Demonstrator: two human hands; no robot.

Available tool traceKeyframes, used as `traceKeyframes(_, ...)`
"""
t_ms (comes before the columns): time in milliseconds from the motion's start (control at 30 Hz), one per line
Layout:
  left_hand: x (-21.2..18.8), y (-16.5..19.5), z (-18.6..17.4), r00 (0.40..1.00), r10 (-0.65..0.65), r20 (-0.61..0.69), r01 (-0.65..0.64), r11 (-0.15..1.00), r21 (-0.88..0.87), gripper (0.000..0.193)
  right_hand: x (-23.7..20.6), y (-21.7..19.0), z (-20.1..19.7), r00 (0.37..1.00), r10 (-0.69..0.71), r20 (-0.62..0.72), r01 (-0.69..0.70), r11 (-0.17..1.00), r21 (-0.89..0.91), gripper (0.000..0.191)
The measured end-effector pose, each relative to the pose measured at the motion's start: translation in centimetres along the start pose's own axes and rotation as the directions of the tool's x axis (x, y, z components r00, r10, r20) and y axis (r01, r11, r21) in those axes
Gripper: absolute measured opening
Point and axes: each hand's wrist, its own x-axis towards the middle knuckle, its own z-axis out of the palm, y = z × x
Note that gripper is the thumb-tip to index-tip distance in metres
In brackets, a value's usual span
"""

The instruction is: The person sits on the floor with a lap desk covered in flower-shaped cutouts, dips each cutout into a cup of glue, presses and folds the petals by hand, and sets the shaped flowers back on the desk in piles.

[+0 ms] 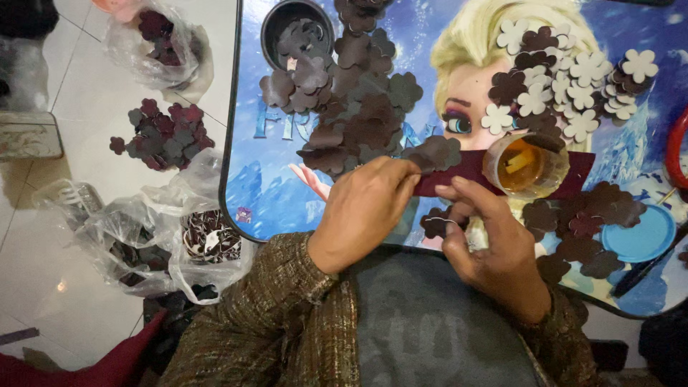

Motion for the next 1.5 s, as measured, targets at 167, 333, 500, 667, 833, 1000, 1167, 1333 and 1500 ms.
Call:
traceKeyframes(167,0.4,-0.1,-0.5,0.999,-0.016,0.034,0.017,0.999,-0.032,0.012,1.0,-0.4,0.9,0.999,-0.027,0.025,0.026,0.999,0.035,0.062)
traceKeyframes(333,0.4,-0.7,-0.6,0.999,-0.023,0.041,0.026,0.998,-0.057,0.011,1.9,-0.7,1.4,0.997,0.031,0.064,-0.033,0.999,0.032,0.062)
traceKeyframes(500,0.4,-1.2,-0.4,1.0,-0.019,0.02,0.02,0.995,-0.1,0.01,2.7,-1.0,2.1,0.999,-0.042,0.033,0.043,0.998,-0.053,0.062)
traceKeyframes(667,0.2,-1.3,-0.5,1.0,-0.008,-0.019,0.006,0.989,-0.148,0.009,3.3,-1.4,2.1,0.997,-0.063,0.043,0.067,0.991,-0.113,0.064)
traceKeyframes(833,0.5,-0.4,-2.6,0.997,-0.037,-0.062,0.025,0.984,-0.174,0.012,3.7,-2.0,2.1,0.997,-0.043,0.067,0.051,0.991,-0.124,0.068)
traceKeyframes(1000,-0.8,0.2,-7.9,0.932,-0.242,-0.271,0.105,0.893,-0.438,0.015,3.6,-1.9,1.9,0.995,0.038,0.087,-0.038,0.999,-0.009,0.069)
traceKeyframes(1167,-1.0,0.7,-7.6,0.943,-0.261,-0.206,0.074,0.768,-0.636,0.013,2.2,-1.9,0.7,0.976,0.219,0.002,-0.218,0.972,0.09,0.068)
traceKeyframes(1333,-0.7,1.6,-4.1,0.937,-0.35,0.009,0.304,0.799,-0.519,0.014,0.7,-2.7,-0.9,0.963,0.249,-0.107,-0.191,0.904,0.384,0.07)
traceKeyframes(1500,-0.5,2.1,-1.4,0.979,-0.18,0.096,0.173,0.487,-0.856,0.032,-0.6,-3.7,-3.3,0.897,0.411,-0.161,-0.289,0.823,0.49,0.066)
